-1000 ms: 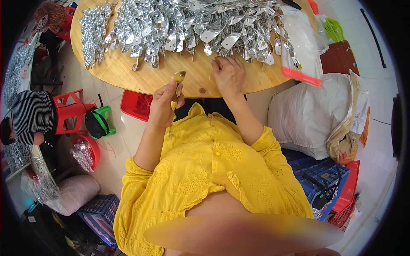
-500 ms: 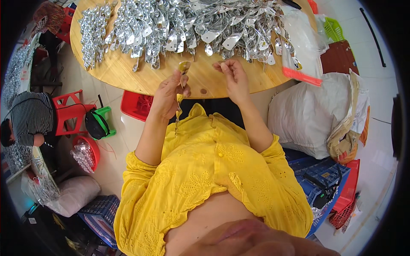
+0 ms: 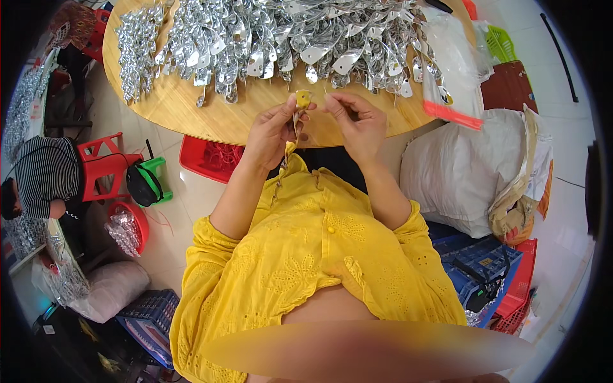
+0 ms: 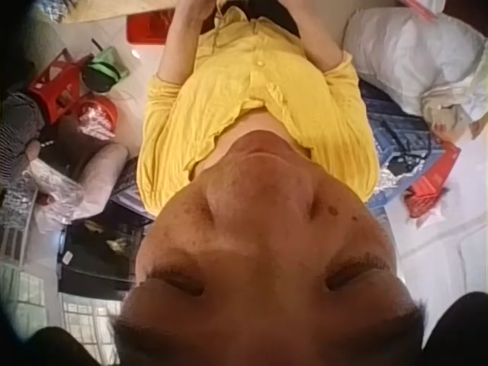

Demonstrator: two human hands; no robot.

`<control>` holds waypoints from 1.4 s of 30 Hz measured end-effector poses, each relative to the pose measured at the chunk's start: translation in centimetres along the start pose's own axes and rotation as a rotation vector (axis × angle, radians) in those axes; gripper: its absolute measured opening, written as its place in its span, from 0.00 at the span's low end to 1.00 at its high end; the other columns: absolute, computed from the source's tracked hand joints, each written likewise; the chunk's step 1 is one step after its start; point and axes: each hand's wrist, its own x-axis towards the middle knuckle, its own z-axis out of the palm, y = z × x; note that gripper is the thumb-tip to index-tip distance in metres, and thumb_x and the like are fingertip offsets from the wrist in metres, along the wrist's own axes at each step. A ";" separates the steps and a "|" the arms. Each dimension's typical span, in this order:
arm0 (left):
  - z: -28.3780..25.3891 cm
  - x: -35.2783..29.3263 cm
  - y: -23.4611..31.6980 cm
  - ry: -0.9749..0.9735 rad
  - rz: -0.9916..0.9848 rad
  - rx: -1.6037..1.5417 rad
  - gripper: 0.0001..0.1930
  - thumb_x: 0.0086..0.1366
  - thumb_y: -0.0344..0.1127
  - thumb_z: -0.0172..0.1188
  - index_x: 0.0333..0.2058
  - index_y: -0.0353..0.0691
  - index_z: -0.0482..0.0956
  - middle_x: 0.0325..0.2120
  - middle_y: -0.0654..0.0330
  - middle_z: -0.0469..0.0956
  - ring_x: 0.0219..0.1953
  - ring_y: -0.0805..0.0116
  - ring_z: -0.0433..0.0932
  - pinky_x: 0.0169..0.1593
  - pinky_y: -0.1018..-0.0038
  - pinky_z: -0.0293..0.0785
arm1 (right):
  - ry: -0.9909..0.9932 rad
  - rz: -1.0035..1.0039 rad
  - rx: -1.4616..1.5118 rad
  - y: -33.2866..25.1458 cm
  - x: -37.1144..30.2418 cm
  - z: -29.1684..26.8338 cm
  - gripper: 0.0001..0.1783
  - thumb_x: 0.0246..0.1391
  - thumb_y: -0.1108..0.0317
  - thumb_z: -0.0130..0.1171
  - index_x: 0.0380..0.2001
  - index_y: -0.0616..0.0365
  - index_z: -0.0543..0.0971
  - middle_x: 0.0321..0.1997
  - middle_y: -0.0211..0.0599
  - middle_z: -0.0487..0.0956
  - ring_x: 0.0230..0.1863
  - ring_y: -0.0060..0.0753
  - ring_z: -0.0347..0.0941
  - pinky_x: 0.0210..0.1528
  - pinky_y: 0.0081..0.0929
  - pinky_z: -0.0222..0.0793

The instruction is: Assembling small silver foil-wrapped toy components onto a string at a workshop table.

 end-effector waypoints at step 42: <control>0.1 -0.3 0.1 0.021 0.000 -0.018 0.16 0.57 0.42 0.49 0.37 0.36 0.72 0.24 0.67 0.70 0.22 0.81 0.64 0.26 0.85 0.66 | -0.158 -0.085 -0.168 -1.3 -0.7 0.4 0.05 0.41 0.73 0.57 0.24 0.62 0.75 0.20 0.24 0.72 0.20 0.11 0.62 0.21 0.08 0.56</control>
